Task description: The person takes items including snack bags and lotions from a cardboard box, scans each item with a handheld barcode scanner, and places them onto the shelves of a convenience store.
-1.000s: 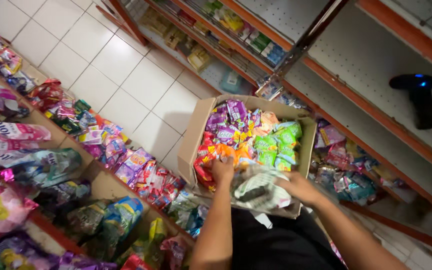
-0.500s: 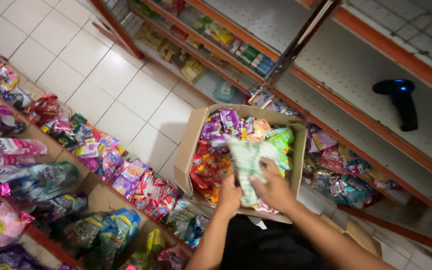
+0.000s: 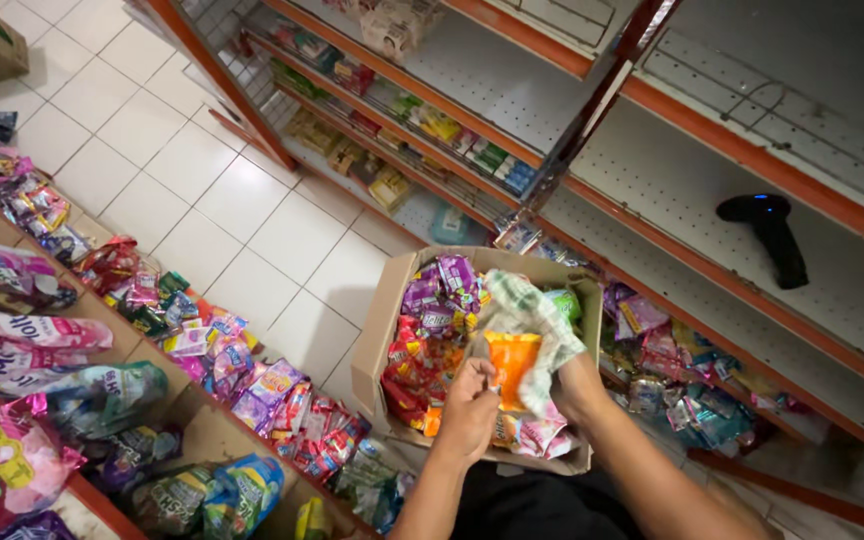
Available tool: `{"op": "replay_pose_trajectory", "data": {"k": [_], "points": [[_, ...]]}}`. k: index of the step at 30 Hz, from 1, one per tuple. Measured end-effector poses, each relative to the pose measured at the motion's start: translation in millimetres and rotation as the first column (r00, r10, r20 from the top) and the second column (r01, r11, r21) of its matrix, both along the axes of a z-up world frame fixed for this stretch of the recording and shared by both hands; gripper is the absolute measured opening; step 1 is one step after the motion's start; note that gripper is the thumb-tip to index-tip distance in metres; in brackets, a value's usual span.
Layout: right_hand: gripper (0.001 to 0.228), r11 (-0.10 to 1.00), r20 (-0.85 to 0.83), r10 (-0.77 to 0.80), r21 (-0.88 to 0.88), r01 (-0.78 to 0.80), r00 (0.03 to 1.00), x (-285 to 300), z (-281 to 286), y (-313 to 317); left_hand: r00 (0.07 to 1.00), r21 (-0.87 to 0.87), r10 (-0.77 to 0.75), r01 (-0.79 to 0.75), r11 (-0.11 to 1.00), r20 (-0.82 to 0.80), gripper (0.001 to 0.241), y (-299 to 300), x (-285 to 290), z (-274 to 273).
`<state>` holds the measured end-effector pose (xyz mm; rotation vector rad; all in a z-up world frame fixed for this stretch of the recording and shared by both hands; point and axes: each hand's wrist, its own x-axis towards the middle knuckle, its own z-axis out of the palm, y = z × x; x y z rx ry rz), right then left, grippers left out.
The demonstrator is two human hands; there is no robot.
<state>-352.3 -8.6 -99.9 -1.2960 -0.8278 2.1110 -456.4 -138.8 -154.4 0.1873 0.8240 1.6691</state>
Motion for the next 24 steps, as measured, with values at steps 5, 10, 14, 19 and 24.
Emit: {"op": "replay_pose_trajectory", "data": {"k": [5,10,14,19,24], "points": [[0.04,0.994,-0.015,0.075,0.077,-0.074,0.997,27,-14,-30,0.576,-0.108,-0.032,-0.098,0.989,-0.817,0.031,21,20,13],[0.047,0.848,0.288,0.173,0.444,-0.291,0.942,31,-4,-41,0.664,-0.086,-0.018,-0.069,0.994,-0.747,0.059,47,24,28],[0.042,0.257,0.508,0.052,0.825,-0.503,0.86,30,19,-39,0.928,0.01,-0.065,0.066,0.998,0.366,0.066,46,21,38],[0.044,0.381,0.646,-0.058,0.719,-0.581,0.761,4,35,-22,0.92,-0.03,-0.043,0.059,0.998,0.389,0.062,45,16,58],[0.033,0.762,0.658,-0.074,0.522,-0.383,0.75,-1,16,4,0.979,0.091,-0.075,0.059,0.994,0.187,0.058,39,18,75]]}}
